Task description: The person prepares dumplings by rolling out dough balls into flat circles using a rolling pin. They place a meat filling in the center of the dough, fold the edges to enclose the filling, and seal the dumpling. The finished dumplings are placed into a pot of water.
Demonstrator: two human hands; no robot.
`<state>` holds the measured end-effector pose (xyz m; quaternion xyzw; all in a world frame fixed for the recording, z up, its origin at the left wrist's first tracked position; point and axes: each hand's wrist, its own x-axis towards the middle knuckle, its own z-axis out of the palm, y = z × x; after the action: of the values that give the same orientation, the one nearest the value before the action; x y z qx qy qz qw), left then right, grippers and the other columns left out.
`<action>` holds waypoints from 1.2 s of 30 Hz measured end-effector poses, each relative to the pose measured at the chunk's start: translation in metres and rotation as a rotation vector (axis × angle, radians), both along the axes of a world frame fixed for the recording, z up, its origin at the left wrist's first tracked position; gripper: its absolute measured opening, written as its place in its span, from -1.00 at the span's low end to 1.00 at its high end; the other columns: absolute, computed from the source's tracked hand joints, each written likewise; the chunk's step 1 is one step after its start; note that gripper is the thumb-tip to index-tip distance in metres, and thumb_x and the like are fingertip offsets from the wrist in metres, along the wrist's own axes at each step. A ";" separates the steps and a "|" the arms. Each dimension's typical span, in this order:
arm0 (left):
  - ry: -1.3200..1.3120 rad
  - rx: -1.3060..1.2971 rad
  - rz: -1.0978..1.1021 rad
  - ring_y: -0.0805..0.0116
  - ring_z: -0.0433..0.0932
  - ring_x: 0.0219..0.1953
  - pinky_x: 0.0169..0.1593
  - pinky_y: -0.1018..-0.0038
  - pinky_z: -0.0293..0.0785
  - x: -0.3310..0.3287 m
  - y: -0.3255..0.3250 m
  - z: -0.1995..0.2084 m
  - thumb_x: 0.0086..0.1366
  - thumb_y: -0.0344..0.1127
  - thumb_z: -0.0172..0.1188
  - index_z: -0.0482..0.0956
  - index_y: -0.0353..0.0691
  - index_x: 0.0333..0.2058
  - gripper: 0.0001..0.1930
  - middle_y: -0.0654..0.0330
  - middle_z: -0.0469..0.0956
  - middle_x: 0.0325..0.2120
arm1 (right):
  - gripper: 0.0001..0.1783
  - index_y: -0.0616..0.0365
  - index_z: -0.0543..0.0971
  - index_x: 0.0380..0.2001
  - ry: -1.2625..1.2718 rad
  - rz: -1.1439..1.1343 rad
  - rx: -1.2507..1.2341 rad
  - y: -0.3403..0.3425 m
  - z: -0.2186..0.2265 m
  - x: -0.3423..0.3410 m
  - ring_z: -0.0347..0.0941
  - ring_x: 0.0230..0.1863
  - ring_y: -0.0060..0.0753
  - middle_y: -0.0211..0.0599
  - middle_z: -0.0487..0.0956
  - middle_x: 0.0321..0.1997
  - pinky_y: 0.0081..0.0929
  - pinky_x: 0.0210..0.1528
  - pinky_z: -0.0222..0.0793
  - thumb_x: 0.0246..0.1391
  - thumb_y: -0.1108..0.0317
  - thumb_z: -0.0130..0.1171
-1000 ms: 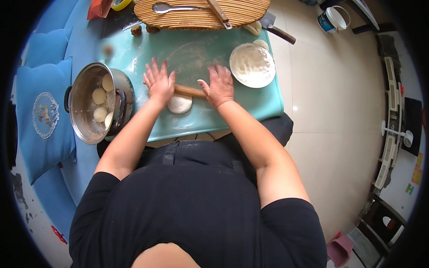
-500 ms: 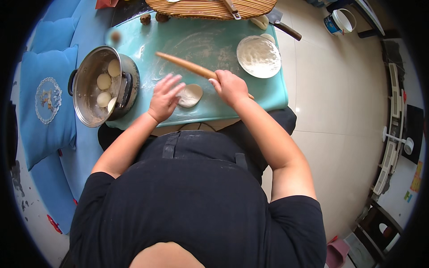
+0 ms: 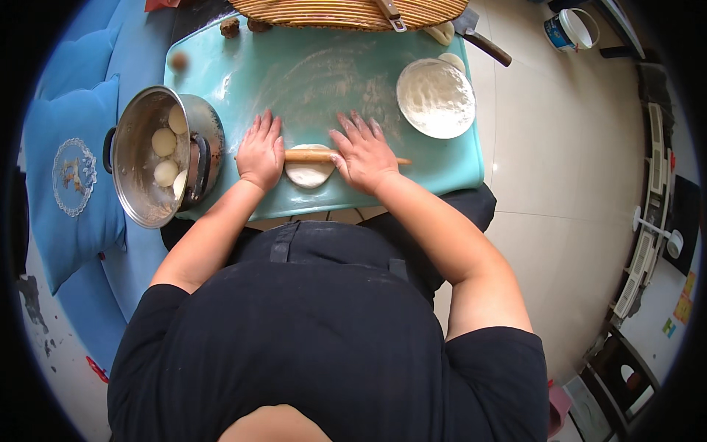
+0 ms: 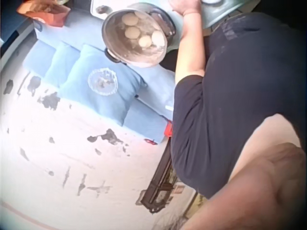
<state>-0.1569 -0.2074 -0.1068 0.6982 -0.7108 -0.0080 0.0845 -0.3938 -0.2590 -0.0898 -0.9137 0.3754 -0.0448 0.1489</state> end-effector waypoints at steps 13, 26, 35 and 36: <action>0.008 -0.038 0.077 -0.02 0.23 0.20 0.18 0.06 0.16 0.000 -0.028 0.001 0.14 -0.20 -0.01 0.40 -0.06 0.07 -0.53 0.07 0.26 0.17 | -0.37 -0.01 0.18 0.25 0.140 -0.084 0.098 -0.026 0.004 0.014 -0.26 0.42 0.00 -0.16 -0.06 0.41 0.00 0.38 -0.35 0.17 -0.05 -0.21; 0.011 -0.106 0.339 0.00 0.10 0.26 0.27 -0.02 -0.14 0.003 -0.068 -0.015 0.24 -0.11 -0.08 0.15 -0.14 0.22 -0.42 0.13 0.20 0.21 | -0.33 -0.04 0.09 0.28 0.213 -0.275 0.017 -0.068 -0.015 0.029 -0.33 0.43 0.01 -0.15 -0.19 0.44 -0.05 0.40 -0.42 0.14 -0.03 -0.17; 0.352 -0.343 0.123 -0.09 0.06 0.22 0.24 0.04 -0.08 -0.031 0.002 0.008 0.11 -0.20 0.16 0.23 -0.21 0.13 -0.40 -0.05 0.15 0.16 | -0.50 0.02 0.41 0.01 -0.237 -0.307 -0.160 -0.042 -0.021 0.013 0.18 0.14 -0.03 -0.14 0.30 0.12 -0.16 0.17 0.11 -0.01 0.08 0.13; 0.373 -0.255 0.048 -0.05 0.13 0.16 0.21 0.10 0.00 -0.036 0.021 0.014 0.07 -0.21 0.19 0.29 -0.22 0.08 -0.42 -0.04 0.18 0.11 | -0.54 0.02 0.45 -0.06 -0.291 -0.216 -0.179 -0.033 -0.018 0.009 0.24 0.07 -0.05 -0.17 0.34 0.04 -0.19 0.09 0.19 -0.04 0.10 0.17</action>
<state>-0.1931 -0.1866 -0.0931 0.6851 -0.6611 -0.0451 0.3025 -0.3849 -0.2924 -0.1074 -0.8615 0.4404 -0.2254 0.1140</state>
